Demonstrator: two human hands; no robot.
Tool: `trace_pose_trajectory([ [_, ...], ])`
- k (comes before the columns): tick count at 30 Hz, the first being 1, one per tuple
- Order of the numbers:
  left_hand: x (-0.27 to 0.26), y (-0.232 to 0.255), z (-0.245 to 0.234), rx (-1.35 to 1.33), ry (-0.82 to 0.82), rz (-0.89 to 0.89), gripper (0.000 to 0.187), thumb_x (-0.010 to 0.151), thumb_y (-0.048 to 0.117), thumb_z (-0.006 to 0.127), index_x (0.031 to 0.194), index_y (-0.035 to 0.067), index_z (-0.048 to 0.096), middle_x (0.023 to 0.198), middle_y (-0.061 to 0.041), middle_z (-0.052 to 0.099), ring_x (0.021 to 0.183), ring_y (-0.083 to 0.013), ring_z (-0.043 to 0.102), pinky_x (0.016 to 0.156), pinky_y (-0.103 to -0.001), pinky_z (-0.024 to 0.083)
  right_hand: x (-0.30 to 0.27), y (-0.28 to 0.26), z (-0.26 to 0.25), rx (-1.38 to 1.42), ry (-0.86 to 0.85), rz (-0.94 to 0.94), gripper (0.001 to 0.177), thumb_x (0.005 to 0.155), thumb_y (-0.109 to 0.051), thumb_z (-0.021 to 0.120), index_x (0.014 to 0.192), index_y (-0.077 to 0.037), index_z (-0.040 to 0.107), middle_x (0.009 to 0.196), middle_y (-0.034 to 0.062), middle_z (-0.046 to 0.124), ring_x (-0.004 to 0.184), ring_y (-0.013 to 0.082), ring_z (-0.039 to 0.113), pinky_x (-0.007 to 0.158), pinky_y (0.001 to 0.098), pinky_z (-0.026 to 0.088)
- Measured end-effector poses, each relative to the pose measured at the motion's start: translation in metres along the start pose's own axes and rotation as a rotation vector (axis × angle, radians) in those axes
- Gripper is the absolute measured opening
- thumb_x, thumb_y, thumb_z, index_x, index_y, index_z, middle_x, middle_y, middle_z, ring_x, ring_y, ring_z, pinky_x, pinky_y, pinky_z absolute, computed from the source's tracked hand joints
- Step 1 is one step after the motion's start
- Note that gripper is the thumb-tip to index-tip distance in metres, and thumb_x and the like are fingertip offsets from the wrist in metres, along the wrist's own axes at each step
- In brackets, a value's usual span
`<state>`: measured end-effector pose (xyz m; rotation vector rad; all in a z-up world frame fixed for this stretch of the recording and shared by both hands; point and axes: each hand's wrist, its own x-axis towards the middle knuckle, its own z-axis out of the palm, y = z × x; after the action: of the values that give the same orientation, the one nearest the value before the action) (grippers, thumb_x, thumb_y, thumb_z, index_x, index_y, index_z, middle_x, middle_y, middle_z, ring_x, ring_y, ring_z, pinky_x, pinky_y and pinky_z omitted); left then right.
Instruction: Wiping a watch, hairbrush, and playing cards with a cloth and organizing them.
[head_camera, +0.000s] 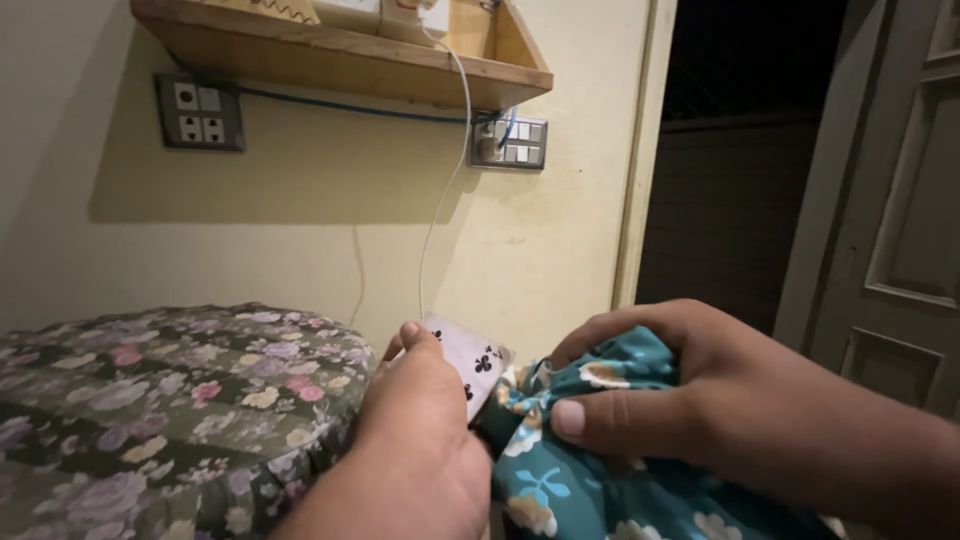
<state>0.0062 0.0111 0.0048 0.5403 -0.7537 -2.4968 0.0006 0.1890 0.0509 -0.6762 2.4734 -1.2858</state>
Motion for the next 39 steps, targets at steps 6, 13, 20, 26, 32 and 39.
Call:
trace_pose_trajectory([
  [6,-0.012,0.0,0.0,0.143,-0.07,0.053,0.037,0.104,0.041,0.051,0.119,0.009,0.063,0.104,-0.012,0.073,0.088,-0.0244,0.068,0.082,-0.041,0.056,0.01,-0.002,-0.01,-0.07,0.097,0.013,0.044,0.081,-0.037,0.083,0.111,-0.007,0.073,0.086,0.0148,0.076,0.073,0.0252,0.074,0.071,0.0372,0.063],
  [13,-0.004,-0.007,-0.012,0.233,0.011,0.076,0.035,0.106,0.037,0.051,0.123,0.01,0.064,0.105,-0.011,0.072,0.09,-0.023,0.067,0.081,-0.039,0.054,0.009,-0.015,-0.014,-0.117,0.371,0.101,0.045,0.089,-0.035,0.078,0.123,-0.008,0.072,0.102,0.0183,0.073,0.085,0.0333,0.075,0.079,0.0443,0.067],
  [20,-0.015,-0.004,-0.007,0.35,0.121,-0.006,0.035,0.108,0.041,0.05,0.126,0.013,0.061,0.111,-0.009,0.07,0.098,-0.0226,0.066,0.086,-0.041,0.052,0.008,-0.007,-0.007,-0.093,0.148,-0.02,0.05,0.079,-0.043,0.083,0.112,-0.007,0.075,0.093,0.0174,0.076,0.077,0.0302,0.077,0.074,0.0417,0.067],
  [26,-0.008,-0.006,-0.009,0.204,0.007,-0.051,0.042,0.106,0.043,0.048,0.118,0.007,0.066,0.106,-0.012,0.073,0.09,-0.0242,0.068,0.082,-0.039,0.054,0.019,-0.003,-0.005,-0.109,0.272,0.069,0.051,0.082,-0.044,0.082,0.117,-0.008,0.074,0.098,0.0139,0.075,0.085,0.0266,0.075,0.08,0.0383,0.064],
  [32,0.001,-0.006,-0.016,0.268,0.059,0.022,0.041,0.106,0.042,0.052,0.115,0.004,0.066,0.099,-0.011,0.071,0.083,-0.0231,0.064,0.077,-0.039,0.053,0.015,-0.01,-0.012,-0.023,0.329,0.055,0.051,0.083,-0.041,0.078,0.121,-0.007,0.073,0.097,0.0184,0.077,0.079,0.0324,0.077,0.075,0.0451,0.067],
  [39,-0.019,-0.014,-0.009,0.283,-0.071,-0.039,0.027,0.105,0.036,0.055,0.122,0.018,0.066,0.104,-0.011,0.069,0.09,-0.0242,0.062,0.081,-0.039,0.05,-0.001,-0.039,0.001,0.081,0.497,0.13,0.042,0.093,-0.033,0.071,0.127,-0.009,0.068,0.1,0.0207,0.076,0.078,0.0347,0.077,0.072,0.0458,0.063],
])
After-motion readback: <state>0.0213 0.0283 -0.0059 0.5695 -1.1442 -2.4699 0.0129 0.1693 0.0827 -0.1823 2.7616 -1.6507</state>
